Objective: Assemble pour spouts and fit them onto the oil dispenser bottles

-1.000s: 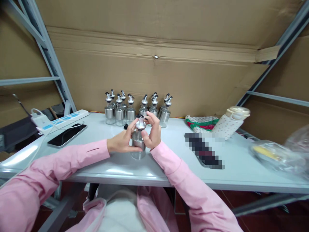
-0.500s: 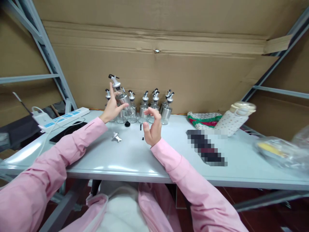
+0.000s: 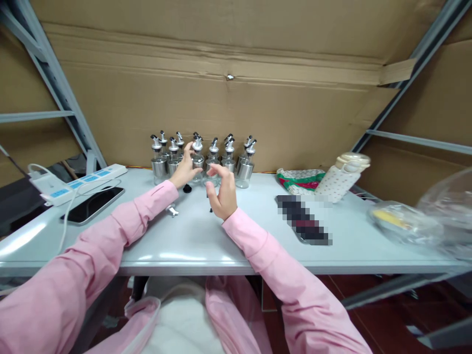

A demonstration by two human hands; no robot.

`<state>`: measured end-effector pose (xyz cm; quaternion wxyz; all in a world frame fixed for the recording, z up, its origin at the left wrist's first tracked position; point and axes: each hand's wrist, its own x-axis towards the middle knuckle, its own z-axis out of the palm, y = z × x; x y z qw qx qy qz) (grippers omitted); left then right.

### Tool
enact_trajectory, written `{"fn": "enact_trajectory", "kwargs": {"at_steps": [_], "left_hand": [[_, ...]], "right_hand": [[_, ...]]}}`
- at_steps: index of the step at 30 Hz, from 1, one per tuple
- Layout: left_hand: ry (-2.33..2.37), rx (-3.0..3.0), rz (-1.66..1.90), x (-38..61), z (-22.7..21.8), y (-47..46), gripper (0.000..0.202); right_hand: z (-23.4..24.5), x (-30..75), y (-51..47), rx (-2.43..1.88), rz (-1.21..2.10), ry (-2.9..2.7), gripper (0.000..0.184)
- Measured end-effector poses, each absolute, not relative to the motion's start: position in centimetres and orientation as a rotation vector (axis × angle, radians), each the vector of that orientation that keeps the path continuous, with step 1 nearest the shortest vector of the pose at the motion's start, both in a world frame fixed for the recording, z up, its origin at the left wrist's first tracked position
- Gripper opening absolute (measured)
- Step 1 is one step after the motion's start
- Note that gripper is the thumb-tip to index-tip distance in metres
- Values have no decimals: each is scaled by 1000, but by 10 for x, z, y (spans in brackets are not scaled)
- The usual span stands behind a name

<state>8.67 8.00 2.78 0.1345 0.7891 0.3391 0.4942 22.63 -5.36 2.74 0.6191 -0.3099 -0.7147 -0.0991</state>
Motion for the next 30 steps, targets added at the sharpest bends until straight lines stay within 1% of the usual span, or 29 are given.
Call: {"fn": "enact_trajectory", "kwargs": {"at_steps": [3, 6, 10, 15, 16, 18, 20, 22, 25, 28, 30], "left_hand": [[1025, 2227, 1398, 88, 19, 84, 98], [1028, 2239, 1362, 86, 16, 85, 96], [1036, 2357, 1266, 83, 25, 82, 86], [1069, 2478, 1214, 71, 42, 58, 72], [1066, 2524, 1233, 66, 43, 49, 67], [1042, 2648, 1215, 56, 38, 27, 50], [933, 2804, 1061, 46, 27, 6, 32], [800, 2851, 791, 37, 15, -10, 25], [799, 2652, 630, 34, 1, -24, 20], [850, 2281, 764, 43, -2, -30, 23], [829, 1939, 892, 52, -3, -32, 32]], "right_hand": [[27, 226, -53, -687, -210, -1652, 34], [27, 226, -53, -682, -205, -1664, 34], [31, 228, -52, -709, -216, -1732, 31], [32, 228, -51, -763, -228, -1821, 19], [32, 228, -50, -760, -232, -1832, 17], [31, 227, -50, -754, -237, -1849, 14], [30, 227, -50, -758, -239, -1856, 13], [29, 227, -50, -777, -234, -1860, 13], [29, 226, -50, -809, -220, -1879, 15], [30, 226, -52, -804, -207, -1994, 15], [30, 225, -54, -793, -149, -2145, 12]]}}
